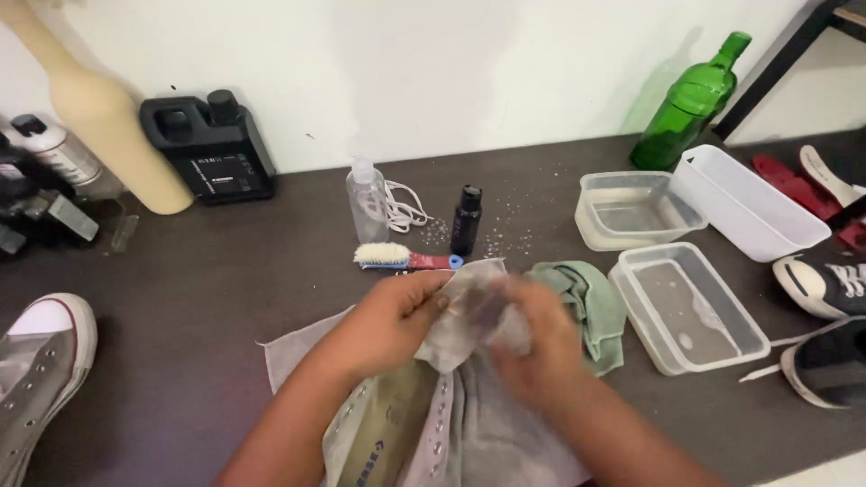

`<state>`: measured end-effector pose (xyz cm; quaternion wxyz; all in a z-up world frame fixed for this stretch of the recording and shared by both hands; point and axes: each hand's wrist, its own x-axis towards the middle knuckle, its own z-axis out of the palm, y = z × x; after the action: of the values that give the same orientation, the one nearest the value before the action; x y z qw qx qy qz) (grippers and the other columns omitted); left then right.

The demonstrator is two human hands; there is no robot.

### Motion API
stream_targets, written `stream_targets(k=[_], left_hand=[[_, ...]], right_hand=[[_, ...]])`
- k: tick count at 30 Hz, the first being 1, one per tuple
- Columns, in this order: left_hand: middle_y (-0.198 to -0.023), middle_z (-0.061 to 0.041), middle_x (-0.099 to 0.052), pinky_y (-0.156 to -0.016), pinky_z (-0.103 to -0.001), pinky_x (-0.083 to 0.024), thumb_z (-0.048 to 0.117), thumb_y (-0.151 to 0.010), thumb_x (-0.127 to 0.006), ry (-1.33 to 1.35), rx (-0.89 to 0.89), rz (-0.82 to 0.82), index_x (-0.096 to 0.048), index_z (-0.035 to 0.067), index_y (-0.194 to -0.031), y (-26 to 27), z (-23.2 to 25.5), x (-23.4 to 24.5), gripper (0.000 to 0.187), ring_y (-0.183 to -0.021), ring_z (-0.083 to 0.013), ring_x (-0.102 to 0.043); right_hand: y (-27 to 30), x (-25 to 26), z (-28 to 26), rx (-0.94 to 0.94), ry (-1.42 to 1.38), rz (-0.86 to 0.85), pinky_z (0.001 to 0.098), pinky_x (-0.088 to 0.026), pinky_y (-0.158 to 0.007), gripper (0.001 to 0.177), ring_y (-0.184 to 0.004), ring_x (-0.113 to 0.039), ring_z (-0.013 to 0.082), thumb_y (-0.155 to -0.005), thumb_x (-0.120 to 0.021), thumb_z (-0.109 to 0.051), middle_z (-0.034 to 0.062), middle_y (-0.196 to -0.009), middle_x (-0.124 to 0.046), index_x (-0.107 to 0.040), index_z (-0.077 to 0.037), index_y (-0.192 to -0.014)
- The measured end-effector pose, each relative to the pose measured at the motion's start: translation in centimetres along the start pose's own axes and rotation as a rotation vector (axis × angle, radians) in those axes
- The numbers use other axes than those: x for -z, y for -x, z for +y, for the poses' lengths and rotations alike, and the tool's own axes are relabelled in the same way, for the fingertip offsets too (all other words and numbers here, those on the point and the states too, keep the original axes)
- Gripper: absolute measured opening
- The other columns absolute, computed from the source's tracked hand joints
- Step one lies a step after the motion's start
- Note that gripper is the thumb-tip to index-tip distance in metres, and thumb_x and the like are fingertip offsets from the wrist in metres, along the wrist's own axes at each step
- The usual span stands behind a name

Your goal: The person wipes a gray canvas sneaker with a green cloth, then uses a small brush to scrub the white rubber toe cap. The person dips the brush into a container of water and continues scrubbing the toe cap area.

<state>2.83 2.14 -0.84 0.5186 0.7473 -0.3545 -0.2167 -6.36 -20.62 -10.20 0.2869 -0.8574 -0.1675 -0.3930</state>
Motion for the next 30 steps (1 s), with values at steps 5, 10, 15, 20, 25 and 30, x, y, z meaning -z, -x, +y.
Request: stream_targets(k=[5,10,15,20,25,30], left_hand=[[-0.116,0.005,-0.079,-0.094,-0.026,-0.05,0.01,-0.103,-0.055,-0.017,0.028,0.021,-0.076,0.016,-0.126,0.3,-2.0,-0.6,0.032,-0.104,-0.0102,-0.067],[-0.104,0.004,-0.076,-0.085,-0.027,-0.05,0.016,-0.106,-0.052,-0.014,-0.025,0.01,-0.076,0.013,-0.114,0.0,-0.9,-0.1,0.026,-0.092,-0.0089,-0.065],[-0.109,0.002,-0.076,-0.084,-0.027,-0.054,0.01,-0.105,-0.053,0.129,-0.032,0.048,-0.076,0.012,-0.126,-0.4,-1.8,-0.5,0.031,-0.095,-0.0092,-0.067],[-0.122,0.001,-0.077,-0.089,-0.028,-0.05,0.014,-0.104,-0.051,-0.028,0.123,0.076,-0.068,0.02,-0.138,0.3,0.0,0.0,0.039,-0.104,-0.0122,-0.067],[-0.123,0.0,-0.08,-0.087,-0.024,-0.051,0.007,-0.101,-0.051,0.061,0.04,0.073,-0.063,0.017,-0.145,0.9,-0.3,0.4,0.047,-0.102,-0.0072,-0.07],[-0.1,0.0,-0.083,-0.078,-0.034,-0.051,0.026,-0.098,-0.061,-0.366,0.168,0.477,-0.077,0.024,-0.116,2.1,-5.3,5.0,0.024,-0.086,-0.017,-0.07]], right_hand=[[-1.0,-0.8,3.5,-0.256,0.188,-0.166,0.0472,-0.049,-0.108,0.051,-0.124,-0.065,0.0368,-0.095,-0.068,-0.026,0.0182,-0.136,-0.069,-0.062,-0.007,-0.142],[-0.4,-0.4,4.3,-0.471,-0.013,0.101,0.0365,-0.057,-0.097,0.055,-0.117,-0.07,0.0246,-0.091,-0.074,-0.025,0.0085,-0.136,-0.071,-0.062,-0.012,-0.143],[-3.2,2.2,-0.1,-0.29,-0.804,-0.136,0.046,-0.041,-0.117,0.046,-0.154,-0.045,0.0355,-0.095,-0.073,-0.036,0.0314,-0.163,-0.047,-0.064,-0.006,-0.129],[-3.2,2.5,0.3,-0.527,-0.827,-0.306,0.0341,-0.052,-0.085,0.045,-0.118,-0.06,0.0225,-0.089,-0.078,-0.021,0.0186,-0.139,-0.064,-0.068,-0.003,-0.128],[-1.3,0.4,1.9,-0.593,-0.484,-0.246,0.0331,-0.057,-0.1,0.059,-0.114,-0.074,0.0178,-0.082,-0.083,-0.02,0.0064,-0.13,-0.076,-0.062,-0.011,-0.137],[-1.1,0.3,2.4,-0.616,-0.371,-0.238,0.032,-0.056,-0.099,0.058,-0.115,-0.074,0.0167,-0.083,-0.081,-0.016,0.0056,-0.129,-0.078,-0.063,-0.014,-0.138]])
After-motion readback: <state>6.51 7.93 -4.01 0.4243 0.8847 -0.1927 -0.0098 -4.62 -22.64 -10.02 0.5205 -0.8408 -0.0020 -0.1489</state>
